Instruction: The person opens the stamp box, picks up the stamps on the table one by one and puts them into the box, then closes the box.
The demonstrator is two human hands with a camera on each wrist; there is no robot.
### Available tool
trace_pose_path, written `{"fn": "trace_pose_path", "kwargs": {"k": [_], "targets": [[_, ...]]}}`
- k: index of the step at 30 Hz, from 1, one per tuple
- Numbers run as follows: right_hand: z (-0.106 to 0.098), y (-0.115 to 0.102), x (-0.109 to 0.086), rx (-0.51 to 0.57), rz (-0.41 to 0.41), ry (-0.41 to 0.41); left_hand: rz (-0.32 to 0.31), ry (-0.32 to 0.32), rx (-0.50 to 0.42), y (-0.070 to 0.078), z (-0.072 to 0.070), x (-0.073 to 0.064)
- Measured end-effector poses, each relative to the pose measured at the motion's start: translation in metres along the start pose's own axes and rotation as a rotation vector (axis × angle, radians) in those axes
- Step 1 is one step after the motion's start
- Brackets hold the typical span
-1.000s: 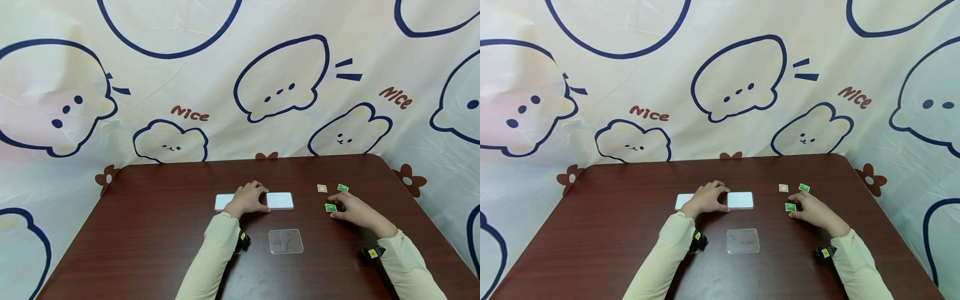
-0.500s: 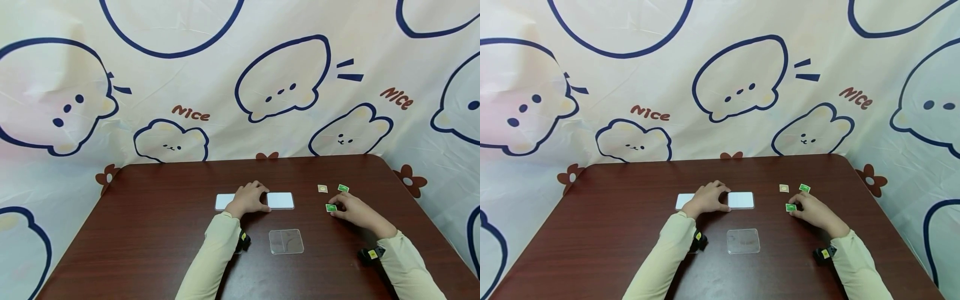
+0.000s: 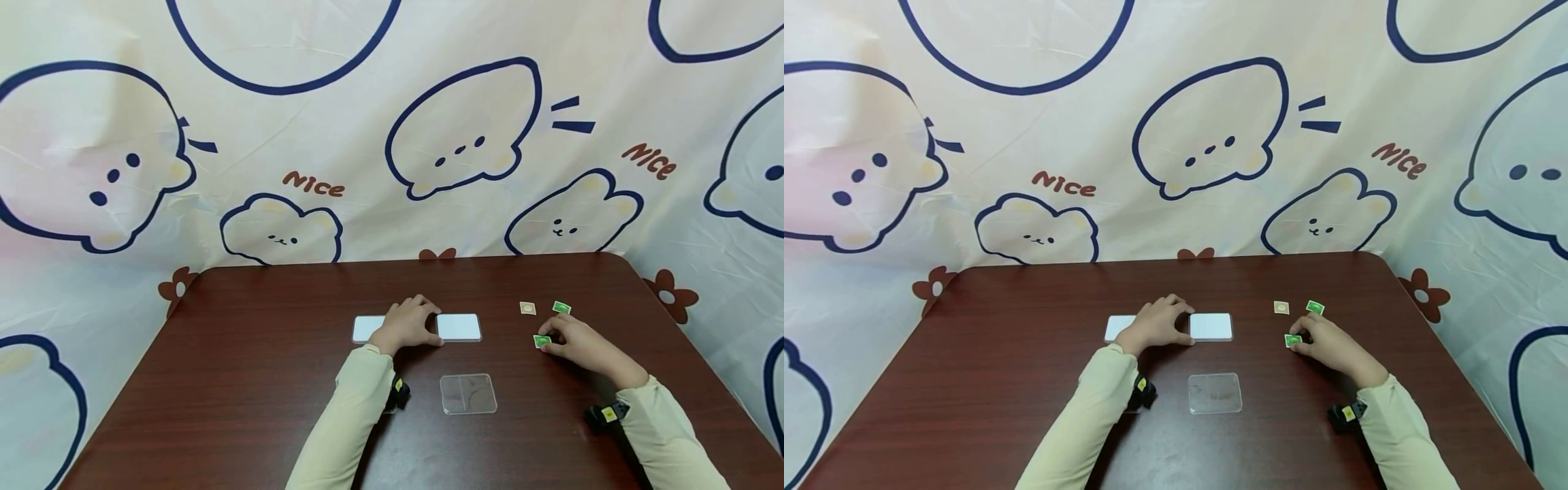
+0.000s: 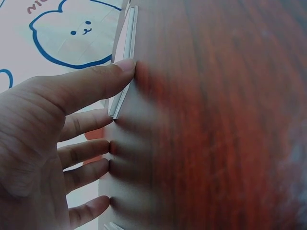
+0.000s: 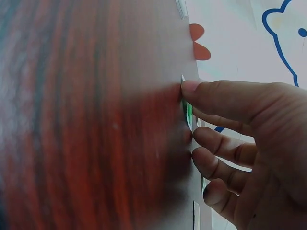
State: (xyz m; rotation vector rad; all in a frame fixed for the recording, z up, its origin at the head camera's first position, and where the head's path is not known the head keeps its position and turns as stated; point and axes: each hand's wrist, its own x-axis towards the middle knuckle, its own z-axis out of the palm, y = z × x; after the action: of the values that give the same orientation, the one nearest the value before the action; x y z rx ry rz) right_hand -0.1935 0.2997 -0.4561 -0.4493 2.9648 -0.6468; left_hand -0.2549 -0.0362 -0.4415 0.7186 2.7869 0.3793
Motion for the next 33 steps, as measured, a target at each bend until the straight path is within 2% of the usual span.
{"fn": "trace_pose_path", "kwargs": {"k": [13,23,33], "targets": [[-0.005,-0.009,0.004,0.025,-0.008,-0.001,0.004,0.000,0.006,0.000,0.000,-0.001],[-0.007,-0.025,0.016,0.047,-0.013,-0.030,-0.004,-0.015,0.013,0.003,-0.002,-0.003],[-0.004,-0.045,0.030,0.044,-0.080,-0.046,-0.005,-0.008,0.020,0.004,-0.001,-0.002]]}}
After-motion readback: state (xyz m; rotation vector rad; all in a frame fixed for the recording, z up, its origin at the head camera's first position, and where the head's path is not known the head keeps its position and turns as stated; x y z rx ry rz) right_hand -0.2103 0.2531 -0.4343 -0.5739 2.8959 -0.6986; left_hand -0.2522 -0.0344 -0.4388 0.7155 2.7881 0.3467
